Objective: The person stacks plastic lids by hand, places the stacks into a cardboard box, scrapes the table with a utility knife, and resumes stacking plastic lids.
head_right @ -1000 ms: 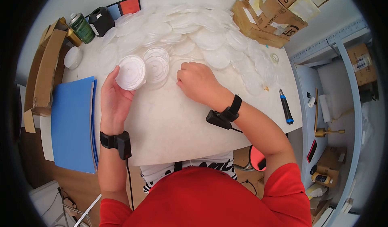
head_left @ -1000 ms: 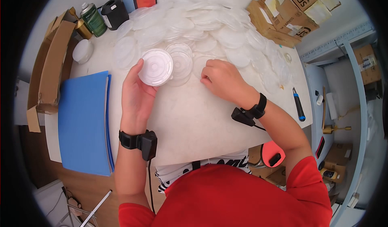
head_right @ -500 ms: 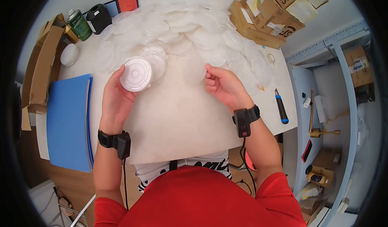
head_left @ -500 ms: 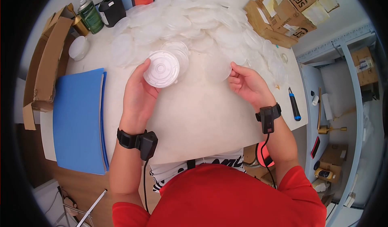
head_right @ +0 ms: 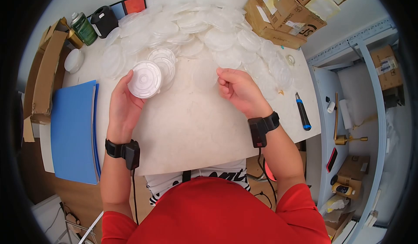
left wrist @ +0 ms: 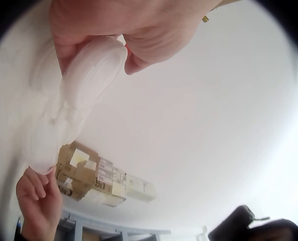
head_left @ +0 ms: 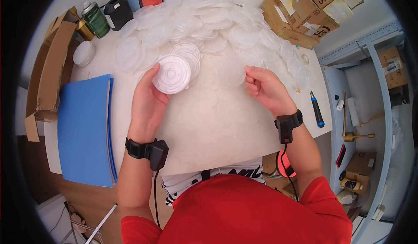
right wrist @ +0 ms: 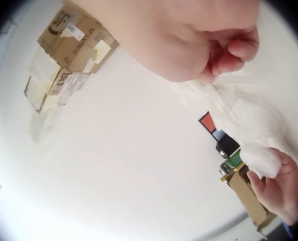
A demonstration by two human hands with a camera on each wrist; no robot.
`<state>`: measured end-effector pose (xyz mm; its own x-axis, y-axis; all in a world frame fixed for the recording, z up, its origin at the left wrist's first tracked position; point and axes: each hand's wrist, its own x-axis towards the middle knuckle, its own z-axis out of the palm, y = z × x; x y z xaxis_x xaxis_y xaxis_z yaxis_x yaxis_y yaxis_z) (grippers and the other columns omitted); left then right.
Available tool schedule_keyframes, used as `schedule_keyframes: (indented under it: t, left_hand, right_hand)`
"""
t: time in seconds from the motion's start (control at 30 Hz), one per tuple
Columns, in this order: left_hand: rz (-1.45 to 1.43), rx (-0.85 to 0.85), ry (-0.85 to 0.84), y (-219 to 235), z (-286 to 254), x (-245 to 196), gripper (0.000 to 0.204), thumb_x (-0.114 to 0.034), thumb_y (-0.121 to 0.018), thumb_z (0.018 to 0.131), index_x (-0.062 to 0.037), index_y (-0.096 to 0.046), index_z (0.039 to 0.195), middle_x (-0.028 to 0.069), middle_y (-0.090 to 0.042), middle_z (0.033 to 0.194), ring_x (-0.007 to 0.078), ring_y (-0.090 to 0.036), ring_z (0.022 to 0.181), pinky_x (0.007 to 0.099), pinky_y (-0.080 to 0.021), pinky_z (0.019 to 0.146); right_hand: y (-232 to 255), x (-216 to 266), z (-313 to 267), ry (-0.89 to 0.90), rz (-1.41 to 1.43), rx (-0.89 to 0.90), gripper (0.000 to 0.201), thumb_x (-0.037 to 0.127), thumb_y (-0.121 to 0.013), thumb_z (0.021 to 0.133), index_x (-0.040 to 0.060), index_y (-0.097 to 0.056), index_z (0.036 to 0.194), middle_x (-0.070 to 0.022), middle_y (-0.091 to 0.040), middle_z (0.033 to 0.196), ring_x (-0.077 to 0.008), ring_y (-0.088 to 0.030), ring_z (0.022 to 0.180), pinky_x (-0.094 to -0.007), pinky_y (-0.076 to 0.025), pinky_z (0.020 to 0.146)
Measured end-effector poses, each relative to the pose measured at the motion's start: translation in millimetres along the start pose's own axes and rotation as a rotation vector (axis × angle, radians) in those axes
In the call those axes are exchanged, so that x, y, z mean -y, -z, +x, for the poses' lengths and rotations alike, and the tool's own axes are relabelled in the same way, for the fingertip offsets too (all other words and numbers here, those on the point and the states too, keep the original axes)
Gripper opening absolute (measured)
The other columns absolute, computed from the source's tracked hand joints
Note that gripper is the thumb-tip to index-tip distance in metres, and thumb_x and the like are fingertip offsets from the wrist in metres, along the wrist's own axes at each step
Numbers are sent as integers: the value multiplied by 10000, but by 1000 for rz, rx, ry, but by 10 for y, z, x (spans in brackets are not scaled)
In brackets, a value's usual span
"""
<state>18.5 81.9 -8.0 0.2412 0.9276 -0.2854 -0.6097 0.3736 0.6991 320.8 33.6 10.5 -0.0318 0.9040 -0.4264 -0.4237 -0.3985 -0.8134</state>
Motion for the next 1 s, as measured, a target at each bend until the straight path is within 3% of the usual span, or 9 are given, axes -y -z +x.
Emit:
schedule_keyframes:
  t: [0.2, 0.3, 0.47, 0.7, 0.77, 0.8, 0.87, 0.97, 1.0]
  left_hand:
    - [-12, 19, 0, -19, -27, -4, 412, -271, -537, 1061, 36, -551, 1336, 113, -658, 1305, 205, -660, 1182, 353, -548, 1001]
    - [-12, 22, 15, -37, -22, -16, 413, -273, -540, 1061, 35, -554, 1334, 114, -659, 1305, 206, -660, 1183, 354, -549, 999]
    - [-21, 16, 10, -26, -26, -12, 408, -264, -547, 1060, 34, -548, 1338, 112, -654, 1309, 205, -656, 1191, 357, -549, 1001]
    - [-33, 14, 44, -43, -56, -27, 403, -265, -532, 1069, 33, -542, 1340, 117, -650, 1317, 220, -653, 1202, 366, -545, 1018]
    - [-21, 97, 92, -41, -47, 5, 431, -302, -499, 1084, 26, -530, 1363, 120, -643, 1342, 226, -645, 1223, 370, -542, 1026]
    - [-17, 95, 93, -45, -49, 22, 431, -302, -499, 1084, 26, -530, 1363, 120, -643, 1342, 226, -645, 1223, 370, -542, 1026]
    - [-8, 155, 135, -65, -52, 46, 493, -367, -439, 1104, 25, -511, 1395, 125, -634, 1365, 225, -632, 1248, 381, -526, 1048]
    - [-33, 205, 142, -153, -82, 66, 554, -423, -393, 1112, 29, -501, 1414, 130, -632, 1368, 219, -622, 1261, 384, -507, 1071]
    - [-33, 205, 141, -149, -82, 76, 554, -423, -393, 1112, 29, -501, 1414, 130, -632, 1368, 219, -622, 1261, 384, -507, 1071]
  right_hand:
    - [-42, 6, -4, 3, 70, 67, 258, 205, -633, 1029, 81, -572, 811, 30, -514, 723, -87, -419, 591, -253, -352, 565]
    - [-54, -1, 24, 23, -162, -13, 239, 201, -613, 1038, 78, -575, 836, 29, -515, 739, -87, -417, 594, -256, -349, 564]
    - [-50, -20, 46, -10, 19, 110, 200, 188, -621, 1035, 72, -580, 878, 30, -518, 754, -83, -419, 604, -247, -346, 571]
    - [-303, 14, -104, 88, -134, 2, 178, 177, -643, 1026, 66, -603, 893, 44, -520, 749, -81, -437, 611, -252, -366, 570]
    - [-526, 27, -235, 385, -657, -54, 147, 138, -678, 992, 58, -610, 888, 20, -533, 728, -102, -466, 608, -270, -387, 563]
    - [-587, 6, -275, 384, -652, -54, 147, 138, -678, 992, 58, -610, 888, 20, -533, 728, -102, -466, 608, -270, -387, 563]
    - [-687, -35, -307, 843, -1124, 90, 115, 82, -723, 916, 58, -617, 878, -25, -547, 722, -164, -525, 603, -313, -415, 558]
    - [-787, -105, -229, 1301, -1494, 201, 135, 62, -747, 831, 63, -618, 873, -65, -554, 736, -233, -562, 617, -359, -436, 566]
    - [-815, -142, -226, 1302, -1545, 212, 145, 66, -748, 804, 71, -616, 866, -58, -558, 742, -265, -581, 639, -381, -438, 570]
